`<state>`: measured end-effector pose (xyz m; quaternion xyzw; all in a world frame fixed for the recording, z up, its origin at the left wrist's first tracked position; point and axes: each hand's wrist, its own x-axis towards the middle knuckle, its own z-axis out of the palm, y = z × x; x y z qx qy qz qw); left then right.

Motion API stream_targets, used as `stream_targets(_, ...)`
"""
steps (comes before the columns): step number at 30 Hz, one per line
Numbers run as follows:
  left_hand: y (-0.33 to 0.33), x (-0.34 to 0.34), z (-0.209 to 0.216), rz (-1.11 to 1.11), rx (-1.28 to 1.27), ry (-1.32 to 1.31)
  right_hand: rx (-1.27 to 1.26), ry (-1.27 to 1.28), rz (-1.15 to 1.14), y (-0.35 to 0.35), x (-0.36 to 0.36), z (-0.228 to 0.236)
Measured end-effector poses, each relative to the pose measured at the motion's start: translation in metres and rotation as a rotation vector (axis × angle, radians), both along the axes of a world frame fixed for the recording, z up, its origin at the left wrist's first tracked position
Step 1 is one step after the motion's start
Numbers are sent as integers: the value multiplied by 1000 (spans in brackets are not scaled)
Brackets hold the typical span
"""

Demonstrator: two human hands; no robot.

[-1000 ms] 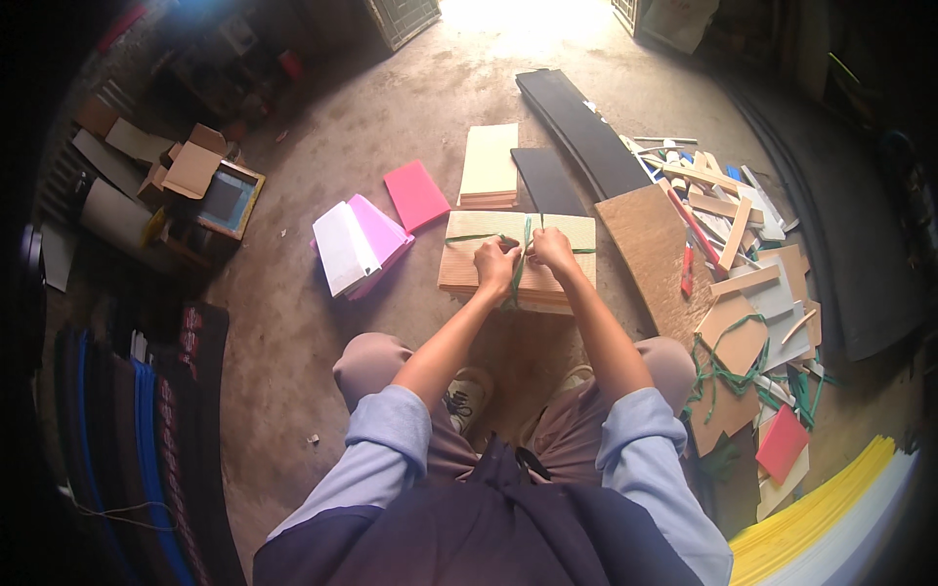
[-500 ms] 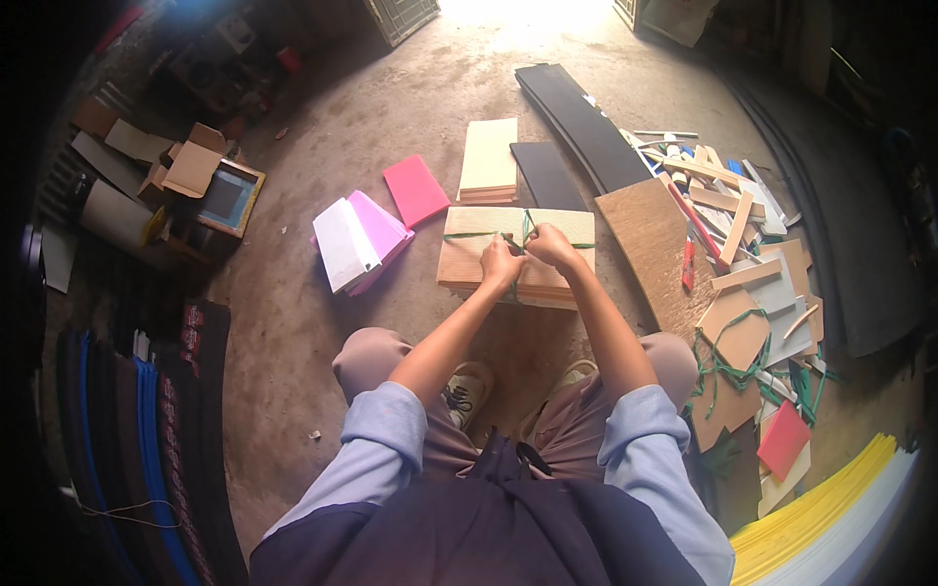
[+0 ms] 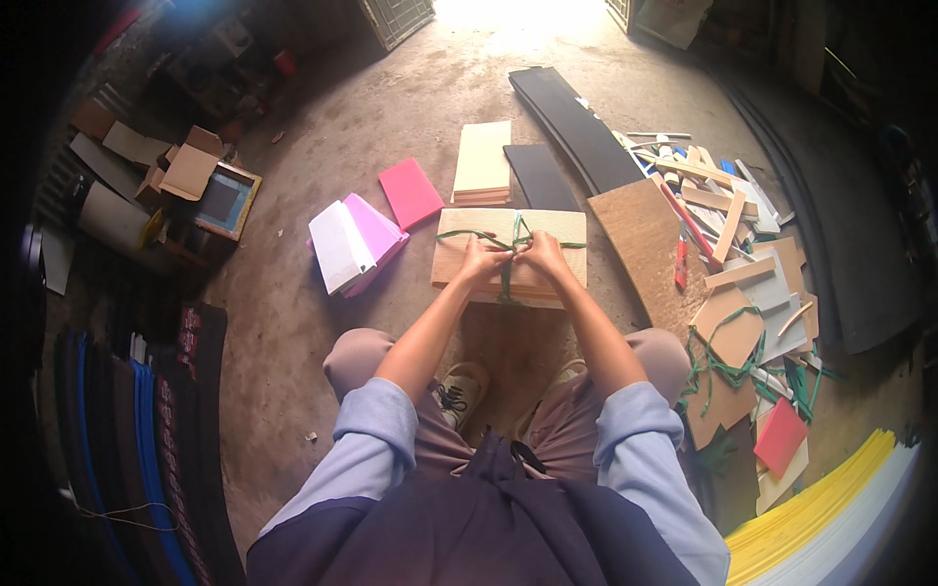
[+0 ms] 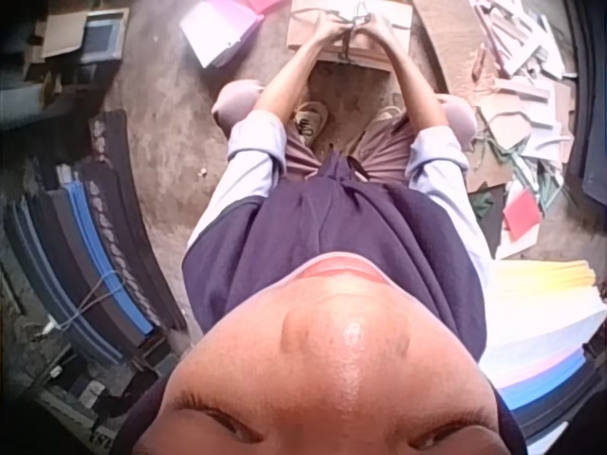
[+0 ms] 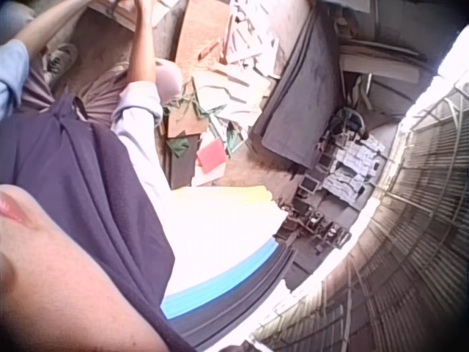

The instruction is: The person stacks several books and book covers, aligns them, and ties the bundle with a green string. They then use a red utility knife to cut the excess string and place the tied bundle aside.

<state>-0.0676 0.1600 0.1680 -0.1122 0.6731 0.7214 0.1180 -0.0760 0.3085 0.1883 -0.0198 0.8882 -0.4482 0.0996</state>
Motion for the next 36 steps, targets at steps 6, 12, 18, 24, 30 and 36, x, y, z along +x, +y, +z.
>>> stream_targets(6,-1,0,0,94,-437,194,16,55,-45,-4,-3,-5)
stream_targets(12,7,7,36,-84,-890,191,-147,-130,-68,6,-16,-3)
stream_targets(18,7,17,56,-293,-891,383,-581,-360,64,11,-21,0)
stream_targets(24,8,21,38,-256,-1001,452,-547,-432,30,12,-21,4)
stream_targets(30,-11,-5,59,-188,-346,77,-109,-281,93,17,-23,28)
stream_targets(36,-21,-18,94,-375,-386,61,-195,-208,81,16,-19,14)
